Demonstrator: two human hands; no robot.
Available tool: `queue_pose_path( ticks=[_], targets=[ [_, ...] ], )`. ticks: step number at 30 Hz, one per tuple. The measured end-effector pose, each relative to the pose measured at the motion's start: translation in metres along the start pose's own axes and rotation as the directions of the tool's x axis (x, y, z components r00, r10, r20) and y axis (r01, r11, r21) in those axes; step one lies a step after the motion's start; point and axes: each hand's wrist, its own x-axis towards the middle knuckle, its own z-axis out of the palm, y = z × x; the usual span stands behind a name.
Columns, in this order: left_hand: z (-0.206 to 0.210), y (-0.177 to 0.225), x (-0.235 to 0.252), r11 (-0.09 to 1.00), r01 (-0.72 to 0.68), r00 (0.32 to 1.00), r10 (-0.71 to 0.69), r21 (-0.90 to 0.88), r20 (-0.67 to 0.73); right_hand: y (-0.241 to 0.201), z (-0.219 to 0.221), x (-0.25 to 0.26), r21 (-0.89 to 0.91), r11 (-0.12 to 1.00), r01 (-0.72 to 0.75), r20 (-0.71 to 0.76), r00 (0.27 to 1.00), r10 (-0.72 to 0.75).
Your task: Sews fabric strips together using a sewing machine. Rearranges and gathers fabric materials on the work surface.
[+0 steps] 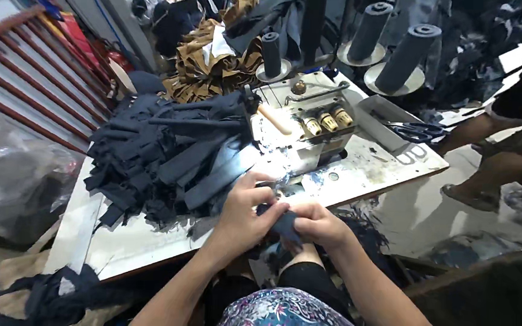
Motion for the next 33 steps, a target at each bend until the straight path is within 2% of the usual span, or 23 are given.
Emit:
queue_pose_path(
  ticks=[1,2,3,5,7,8,10,11,13,18,22,27,29,31,32,33],
  targets=[
    [-0.016,0.002,0.0,0.999,-0.025,0.999,0.026,0.032,-0.026,-0.007,0.0,0.0,0.055,0.997,0.052,0.104,0.993,-0.057],
    [-0.037,0.0,0.002,0.992,-0.029,0.997,0.037,0.123,-0.064,-0.014,-0.003,-0.001,0.103,0.991,0.087,0.135,0.986,-0.1],
    [-0.06,-0.008,0.007,0.961,-0.007,0.993,0.04,0.275,-0.115,-0.018,-0.008,-0.003,0.146,0.982,0.117,0.098,0.986,-0.132],
    [-0.099,-0.04,0.02,0.801,0.108,0.978,0.021,0.589,-0.208,-0.019,-0.03,-0.005,0.187,0.968,0.169,-0.051,0.985,-0.162],
    [-0.106,-0.063,0.027,0.676,0.179,0.974,-0.02,0.715,-0.225,-0.006,-0.048,-0.002,0.137,0.985,0.108,-0.328,0.943,-0.058],
    [-0.092,-0.064,0.028,0.674,0.141,0.983,-0.007,0.725,-0.185,0.002,-0.054,0.003,0.143,0.989,0.048,-0.426,0.905,0.018],
    [-0.044,-0.063,0.023,0.755,-0.075,0.992,0.122,0.652,-0.028,0.02,-0.062,0.007,0.189,0.981,-0.037,-0.54,0.831,0.135],
    [-0.019,-0.066,0.017,0.791,-0.189,0.98,0.193,0.582,0.056,0.028,-0.066,0.004,0.233,0.972,-0.029,-0.55,0.82,0.157],
    [0.01,-0.076,0.008,0.83,-0.28,0.959,0.224,0.482,0.171,0.034,-0.079,-0.006,0.329,0.944,0.041,-0.549,0.821,0.155],
    [0.019,-0.075,0.002,0.806,-0.244,0.967,0.164,0.539,0.193,0.022,-0.092,-0.007,0.469,0.86,0.2,-0.522,0.849,0.088],
    [0.028,-0.067,0.012,0.786,-0.203,0.979,0.148,0.583,0.141,0.026,-0.087,0.016,0.496,0.796,0.346,-0.664,0.742,0.091],
    [0.026,-0.075,0.027,0.819,-0.207,0.977,0.143,0.536,0.159,0.022,-0.08,0.024,0.492,0.77,0.406,-0.724,0.682,0.103],
    [0.023,-0.081,0.039,0.807,-0.297,0.954,0.224,0.51,0.2,0.02,-0.08,0.024,0.424,0.834,0.353,-0.753,0.649,0.109],
    [0.017,-0.086,0.047,0.775,-0.353,0.933,0.253,0.524,0.255,0.022,-0.08,0.022,0.273,0.942,0.196,-0.769,0.633,0.091],
    [0.014,-0.085,0.047,0.776,-0.325,0.94,0.202,0.54,0.275,0.022,-0.076,0.02,0.173,0.981,0.088,-0.763,0.641,0.077],
    [0.011,-0.078,0.045,0.813,-0.217,0.959,0.073,0.541,0.275,0.022,-0.068,0.018,0.071,0.997,-0.02,-0.741,0.668,0.066]
  ],
)
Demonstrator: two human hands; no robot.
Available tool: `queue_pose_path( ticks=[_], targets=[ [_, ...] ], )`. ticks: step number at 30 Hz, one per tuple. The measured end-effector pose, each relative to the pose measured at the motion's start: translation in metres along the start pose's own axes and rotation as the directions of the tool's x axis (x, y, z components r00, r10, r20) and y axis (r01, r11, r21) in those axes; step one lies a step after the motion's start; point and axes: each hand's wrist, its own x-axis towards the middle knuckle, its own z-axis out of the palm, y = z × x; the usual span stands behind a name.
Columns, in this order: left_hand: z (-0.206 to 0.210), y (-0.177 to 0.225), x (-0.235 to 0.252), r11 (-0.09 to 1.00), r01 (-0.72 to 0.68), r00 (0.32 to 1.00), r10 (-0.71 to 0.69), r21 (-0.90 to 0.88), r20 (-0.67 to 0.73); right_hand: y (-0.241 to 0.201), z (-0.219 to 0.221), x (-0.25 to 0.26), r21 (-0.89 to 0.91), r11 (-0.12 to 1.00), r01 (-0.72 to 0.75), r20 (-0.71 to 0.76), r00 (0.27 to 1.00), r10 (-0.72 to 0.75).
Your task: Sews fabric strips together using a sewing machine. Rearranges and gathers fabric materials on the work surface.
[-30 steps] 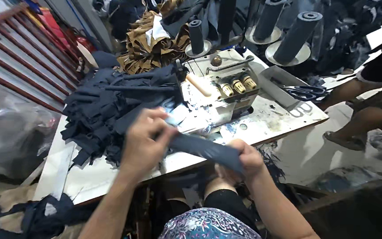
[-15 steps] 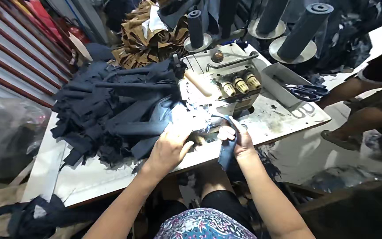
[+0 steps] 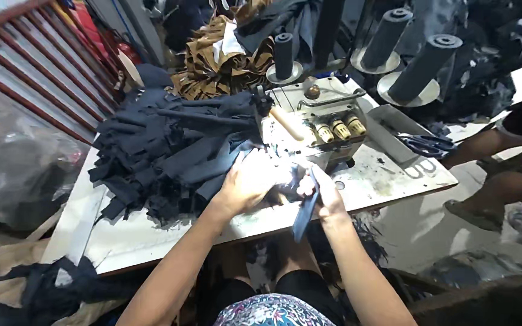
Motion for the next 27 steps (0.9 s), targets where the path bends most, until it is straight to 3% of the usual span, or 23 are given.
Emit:
queue_pose_path(
  ticks=[2,4,7,8,9,11,13,14,16,18,20,24,27],
  targets=[
    [-0.012,0.019,-0.008,0.949,0.224,0.975,-0.22,-0.221,0.045,-0.003,0.011,-0.022,-0.224,0.974,0.038,0.139,0.99,-0.007],
    [-0.02,0.046,-0.023,0.877,0.221,0.958,-0.277,-0.427,-0.073,-0.004,0.021,-0.046,-0.266,0.96,0.083,0.35,0.937,0.016],
    [-0.041,0.066,-0.044,0.799,0.09,0.958,-0.233,-0.594,-0.167,-0.015,0.021,-0.06,-0.101,0.98,0.171,0.728,0.684,-0.044],
    [-0.054,0.06,-0.048,0.819,0.073,0.951,-0.229,-0.569,-0.207,-0.022,0.02,-0.06,-0.012,0.987,0.163,0.791,0.605,-0.09],
    [-0.07,0.047,-0.052,0.863,0.09,0.936,-0.243,-0.496,-0.253,-0.029,0.017,-0.06,0.071,0.989,0.129,0.802,0.583,-0.134],
    [-0.098,0.007,-0.054,0.952,0.229,0.889,-0.29,-0.204,-0.355,-0.037,0.006,-0.053,0.227,0.972,0.063,0.749,0.627,-0.216],
    [-0.107,-0.029,-0.049,0.917,0.395,0.854,-0.348,0.047,-0.386,-0.036,-0.007,-0.034,0.253,0.966,0.047,0.649,0.733,-0.206],
    [-0.1,-0.033,-0.046,0.908,0.407,0.861,-0.345,0.099,-0.374,-0.03,-0.01,-0.026,0.177,0.984,0.034,0.562,0.817,-0.129],
    [-0.068,-0.017,-0.036,0.958,0.259,0.92,-0.206,0.125,-0.333,-0.016,-0.011,-0.014,0.065,0.996,-0.064,0.36,0.932,0.036],
    [-0.024,0.003,-0.03,0.997,0.02,0.959,0.003,0.08,-0.282,0.0,-0.016,-0.01,0.131,0.982,-0.134,0.271,0.958,0.094],
    [0.004,0.009,-0.03,0.997,-0.078,0.979,0.082,0.029,-0.187,0.005,-0.032,-0.006,0.284,0.945,-0.16,0.311,0.948,0.067],
    [0.011,0.009,-0.045,1.0,-0.012,0.994,0.015,0.019,-0.11,-0.002,-0.046,0.003,0.418,0.898,-0.139,0.334,0.943,-0.009],
    [0.013,0.021,-0.042,0.997,0.059,0.991,-0.053,0.049,-0.123,-0.004,-0.03,0.007,0.433,0.895,-0.11,0.229,0.973,0.009]
  ],
)
